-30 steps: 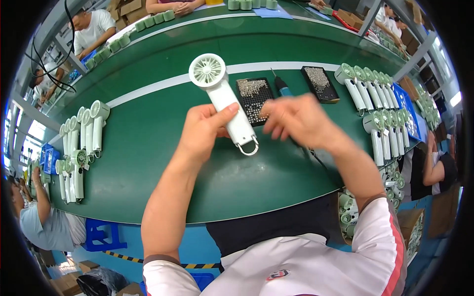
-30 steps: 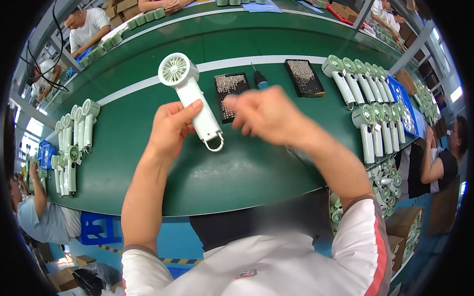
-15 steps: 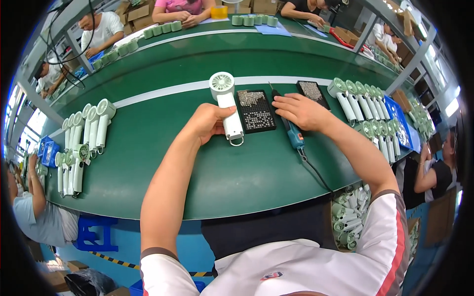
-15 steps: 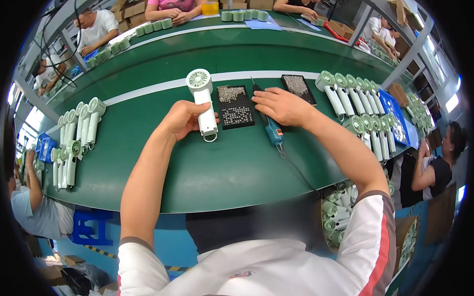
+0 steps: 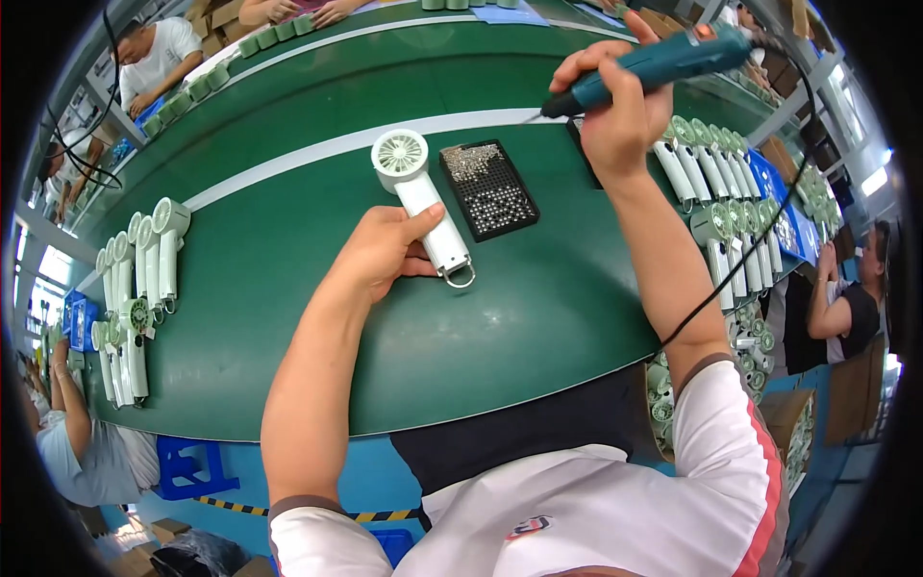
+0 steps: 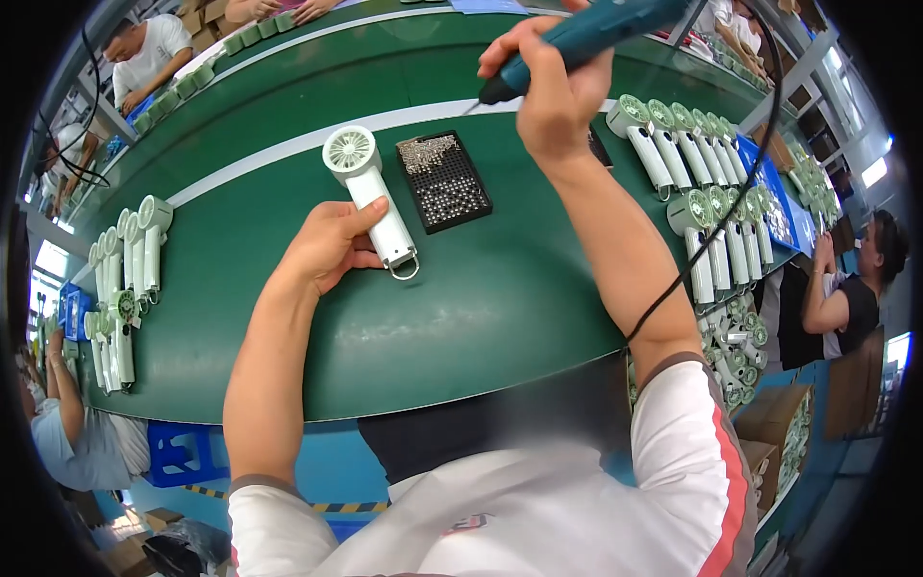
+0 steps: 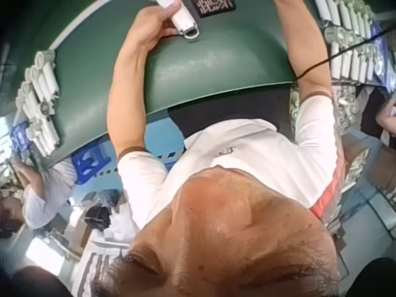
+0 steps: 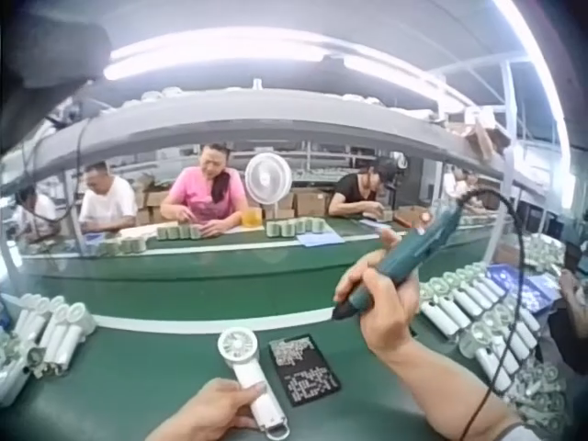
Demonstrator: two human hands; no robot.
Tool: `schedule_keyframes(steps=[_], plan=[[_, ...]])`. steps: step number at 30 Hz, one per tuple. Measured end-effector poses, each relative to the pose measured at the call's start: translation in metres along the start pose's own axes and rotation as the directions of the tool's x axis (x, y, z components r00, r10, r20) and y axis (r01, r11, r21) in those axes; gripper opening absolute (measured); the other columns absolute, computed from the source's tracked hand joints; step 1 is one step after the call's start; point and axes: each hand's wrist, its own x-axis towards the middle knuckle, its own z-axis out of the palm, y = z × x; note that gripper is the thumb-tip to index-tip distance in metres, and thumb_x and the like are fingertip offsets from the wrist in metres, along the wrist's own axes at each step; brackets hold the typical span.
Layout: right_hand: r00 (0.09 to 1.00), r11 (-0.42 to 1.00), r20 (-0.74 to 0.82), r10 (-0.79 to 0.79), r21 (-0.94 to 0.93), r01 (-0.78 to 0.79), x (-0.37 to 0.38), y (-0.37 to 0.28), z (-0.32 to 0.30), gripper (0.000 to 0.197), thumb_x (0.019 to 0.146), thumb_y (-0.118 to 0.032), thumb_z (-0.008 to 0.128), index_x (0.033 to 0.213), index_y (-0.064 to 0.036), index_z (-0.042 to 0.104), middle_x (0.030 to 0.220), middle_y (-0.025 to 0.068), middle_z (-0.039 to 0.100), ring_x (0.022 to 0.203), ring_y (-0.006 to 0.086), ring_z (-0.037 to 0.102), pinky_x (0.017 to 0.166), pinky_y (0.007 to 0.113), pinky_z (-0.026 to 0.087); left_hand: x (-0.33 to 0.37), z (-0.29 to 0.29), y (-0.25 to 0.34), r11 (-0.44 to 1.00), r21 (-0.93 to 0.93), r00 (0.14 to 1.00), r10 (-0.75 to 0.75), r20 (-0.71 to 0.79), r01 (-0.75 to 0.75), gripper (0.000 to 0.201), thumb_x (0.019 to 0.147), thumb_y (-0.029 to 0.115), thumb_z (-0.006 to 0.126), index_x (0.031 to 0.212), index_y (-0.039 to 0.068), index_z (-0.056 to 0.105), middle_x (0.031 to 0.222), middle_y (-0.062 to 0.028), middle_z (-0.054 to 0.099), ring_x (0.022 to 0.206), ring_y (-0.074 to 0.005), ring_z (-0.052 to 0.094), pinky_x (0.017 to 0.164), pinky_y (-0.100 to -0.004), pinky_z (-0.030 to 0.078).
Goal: The person assembles handheld electric fans by fitting the casing components together by hand and driving screws into the fan bodies using an electric screwdriver.
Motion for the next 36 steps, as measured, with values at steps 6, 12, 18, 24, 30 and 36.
schedule_keyframes(steps=[6, 12, 18, 24, 30, 36], plan=[[0.959, 0.961, -0.068, 0.275, 0.006, -0.275, -0.015, 0.013, 0.044, 0.033, 0.104, -0.027, 0.063, 0.110, 0.0045, 0.056, 0.068, 0.0074, 0.056, 0.046, 0.0195, 0.057, 0.043, 0.038, 0.049, 0.006, 0.000, -0.004, 0.999, 0.021, 0.999, -0.030, 0.014, 0.030, 0.042, 0.101, 0.029, 0.068, 0.112, -0.012, 0.066, 0.098, -0.0199, 0.075, 0.085, -0.0259, 0.076, 0.074, -0.0367, 0.064], [0.920, 0.923, 0.079, 0.384, -0.008, -0.384, -0.033, 0.029, 0.050, 0.028, 0.105, -0.023, 0.060, 0.105, 0.0054, 0.059, 0.063, 0.0067, 0.056, 0.047, 0.0184, 0.058, 0.045, 0.036, 0.050, 0.002, 0.002, -0.002, 0.996, 0.081, 0.999, -0.018, -0.043, 0.022, 0.043, 0.100, 0.031, 0.071, 0.108, -0.011, 0.067, 0.095, -0.0182, 0.074, 0.082, -0.0242, 0.075, 0.072, -0.0349, 0.063], [0.893, 0.893, 0.027, 0.448, 0.030, -0.449, -0.038, 0.029, 0.052, 0.022, 0.104, -0.018, 0.062, 0.102, 0.0037, 0.061, 0.061, 0.0063, 0.058, 0.046, 0.0161, 0.058, 0.045, 0.031, 0.049, 0.001, 0.007, 0.000, 0.992, 0.127, 0.996, -0.005, -0.087, 0.016, 0.044, 0.099, 0.032, 0.072, 0.108, -0.011, 0.068, 0.094, -0.0172, 0.074, 0.081, -0.0229, 0.075, 0.071, -0.0325, 0.063], [0.851, 0.847, -0.028, 0.525, 0.117, -0.518, -0.038, 0.025, 0.060, 0.020, 0.103, -0.017, 0.064, 0.104, 0.0027, 0.063, 0.061, 0.0061, 0.059, 0.044, 0.0155, 0.057, 0.042, 0.029, 0.047, 0.001, 0.006, -0.001, 0.993, 0.119, 0.996, -0.016, -0.084, 0.026, 0.044, 0.099, 0.032, 0.071, 0.108, -0.011, 0.067, 0.096, -0.0171, 0.074, 0.080, -0.0229, 0.075, 0.071, -0.0332, 0.063], [0.856, 0.850, 0.034, 0.516, 0.106, -0.517, -0.042, 0.029, 0.058, 0.021, 0.103, -0.019, 0.065, 0.104, 0.0020, 0.063, 0.061, 0.0056, 0.059, 0.044, 0.0144, 0.057, 0.041, 0.029, 0.046, 0.001, 0.005, -0.002, 0.995, 0.101, 0.999, -0.007, -0.050, 0.012, 0.041, 0.099, 0.031, 0.071, 0.106, -0.010, 0.067, 0.096, -0.0174, 0.074, 0.081, -0.0235, 0.076, 0.072, -0.0346, 0.064], [0.863, 0.858, 0.029, 0.504, 0.097, -0.504, -0.045, 0.033, 0.057, 0.021, 0.103, -0.019, 0.065, 0.105, 0.0016, 0.063, 0.062, 0.0052, 0.060, 0.044, 0.0140, 0.057, 0.041, 0.028, 0.046, 0.001, 0.005, -0.002, 0.994, 0.106, 0.998, -0.007, -0.066, 0.014, 0.041, 0.100, 0.031, 0.071, 0.105, -0.009, 0.067, 0.095, -0.0172, 0.074, 0.080, -0.0231, 0.076, 0.071, -0.0336, 0.064]])
